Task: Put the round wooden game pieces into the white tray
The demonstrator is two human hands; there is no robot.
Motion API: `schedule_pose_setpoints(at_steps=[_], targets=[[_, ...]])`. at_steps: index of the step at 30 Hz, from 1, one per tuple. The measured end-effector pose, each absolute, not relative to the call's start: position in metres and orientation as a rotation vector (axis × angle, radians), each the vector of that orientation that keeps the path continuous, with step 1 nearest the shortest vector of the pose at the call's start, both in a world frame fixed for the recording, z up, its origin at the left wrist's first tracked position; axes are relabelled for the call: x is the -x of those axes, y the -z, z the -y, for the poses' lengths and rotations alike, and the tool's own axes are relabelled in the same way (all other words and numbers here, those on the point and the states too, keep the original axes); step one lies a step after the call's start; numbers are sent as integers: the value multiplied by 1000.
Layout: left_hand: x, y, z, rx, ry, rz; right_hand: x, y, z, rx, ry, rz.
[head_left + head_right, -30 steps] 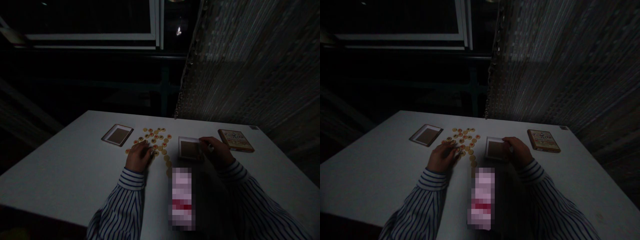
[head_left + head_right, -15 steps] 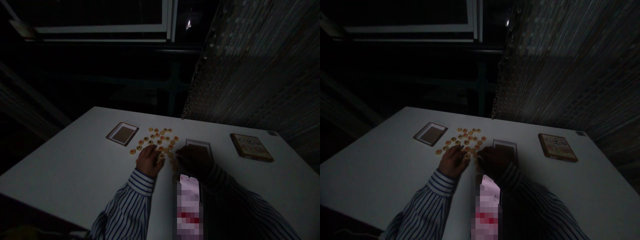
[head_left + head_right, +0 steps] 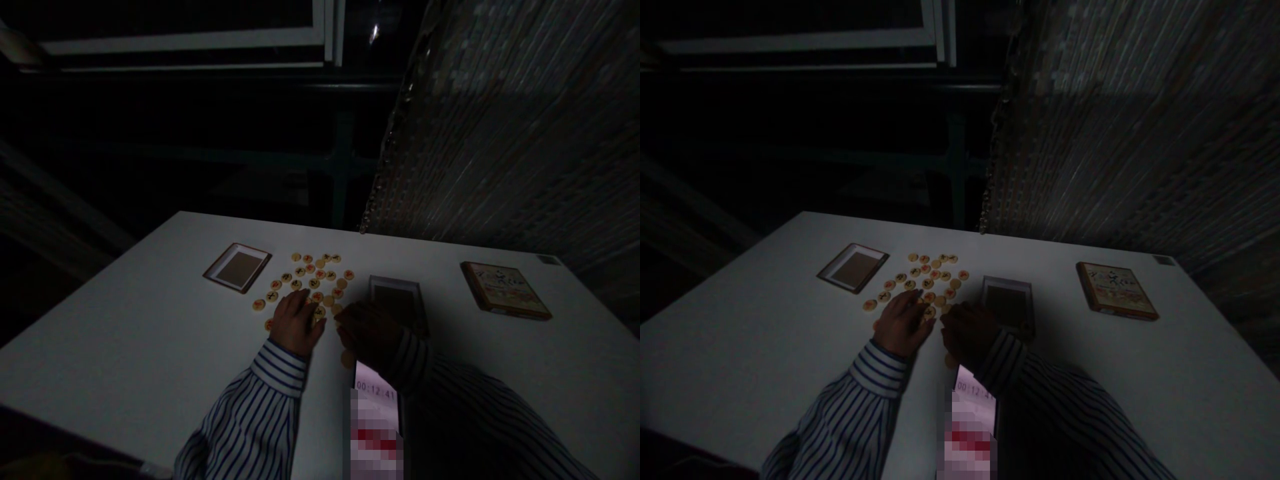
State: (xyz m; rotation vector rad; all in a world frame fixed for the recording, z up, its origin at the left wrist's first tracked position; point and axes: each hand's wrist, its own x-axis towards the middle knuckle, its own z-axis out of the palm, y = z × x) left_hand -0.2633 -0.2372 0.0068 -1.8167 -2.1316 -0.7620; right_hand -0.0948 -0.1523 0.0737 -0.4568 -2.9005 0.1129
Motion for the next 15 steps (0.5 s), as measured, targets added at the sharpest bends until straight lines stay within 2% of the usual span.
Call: schedule_pose_setpoints(at_steps=[15], targets=[[265, -8, 237, 1844, 694, 2137, 93, -76, 150, 467, -128, 2933]])
